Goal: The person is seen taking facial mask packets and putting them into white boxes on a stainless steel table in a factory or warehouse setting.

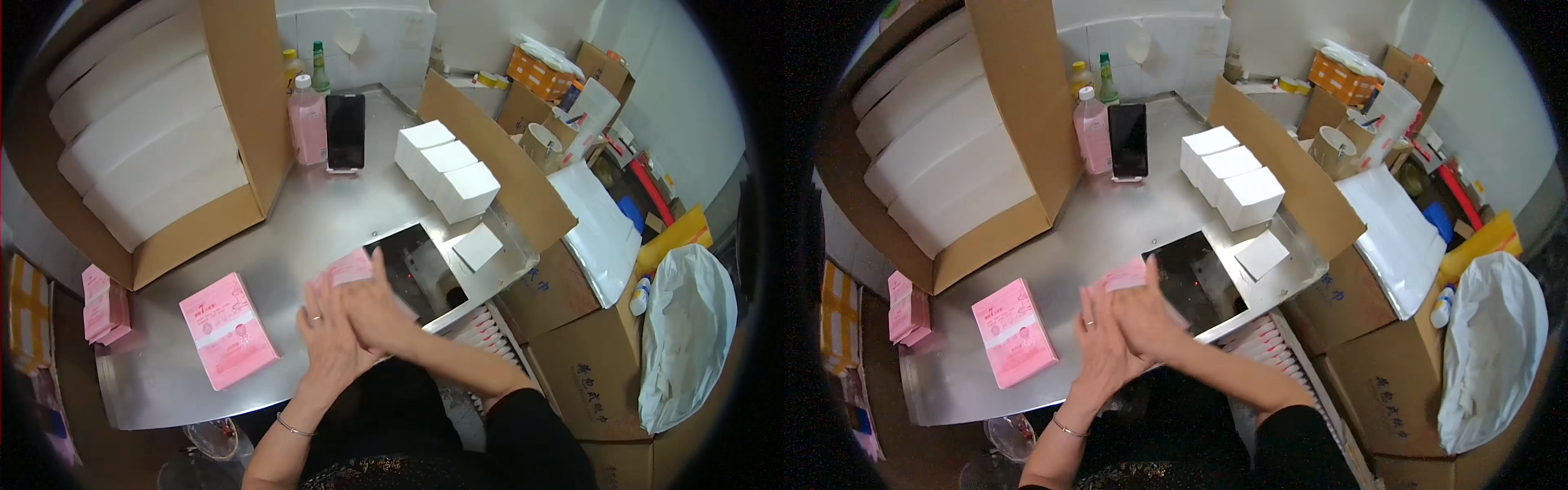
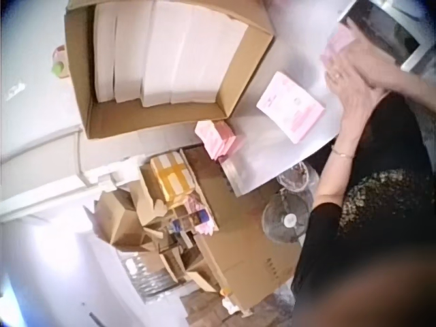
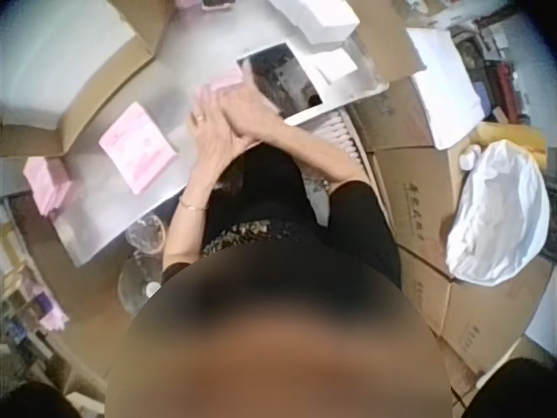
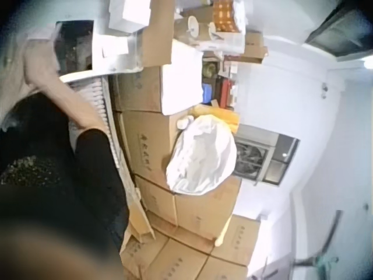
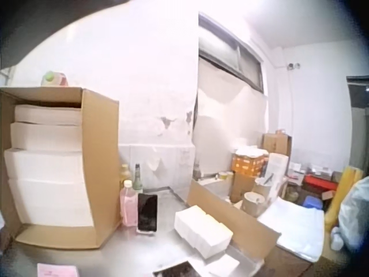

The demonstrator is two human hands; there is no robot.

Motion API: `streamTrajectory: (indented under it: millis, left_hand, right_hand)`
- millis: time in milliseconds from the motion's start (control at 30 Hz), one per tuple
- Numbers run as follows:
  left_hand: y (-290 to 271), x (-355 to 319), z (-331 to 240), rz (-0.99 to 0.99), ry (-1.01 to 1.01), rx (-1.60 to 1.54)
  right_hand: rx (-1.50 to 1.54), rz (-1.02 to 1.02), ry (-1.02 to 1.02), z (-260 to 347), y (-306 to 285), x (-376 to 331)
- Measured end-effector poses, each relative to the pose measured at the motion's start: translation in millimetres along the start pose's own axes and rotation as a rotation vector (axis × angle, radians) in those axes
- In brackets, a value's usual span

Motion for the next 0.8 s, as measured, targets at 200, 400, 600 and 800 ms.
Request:
streamTrajectory:
  millis: [200,400,600,800]
  left_hand:
    - [-4,-10,25,0.084,0.053,0.177]
    - [9,-2,19,0.187,-0.112,0.173]
    - [-7,2,19,-0.014,0.064,0.235]
    - [3,1,21,0.123,0.05,0.204]
  right_hand:
    - [0.116,-0.671,-0.017,-62,-45,-60]
    - [-0.403,-0.502,0.387,-137,-29,-95]
    - [0.26,-1.083,0.423,-181,-110,-112]
    - [-0.526,-0.901,0.09,-157,-162,-35]
Point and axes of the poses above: each hand's wrist, its own x-axis towards the middle knuckle, its own y-axis out of the palm, z = x × y, the point moved 5 cm from there along x, towards the middle knuckle, and after that the axes turned 12 degrees about x, right-handed, at the moved point
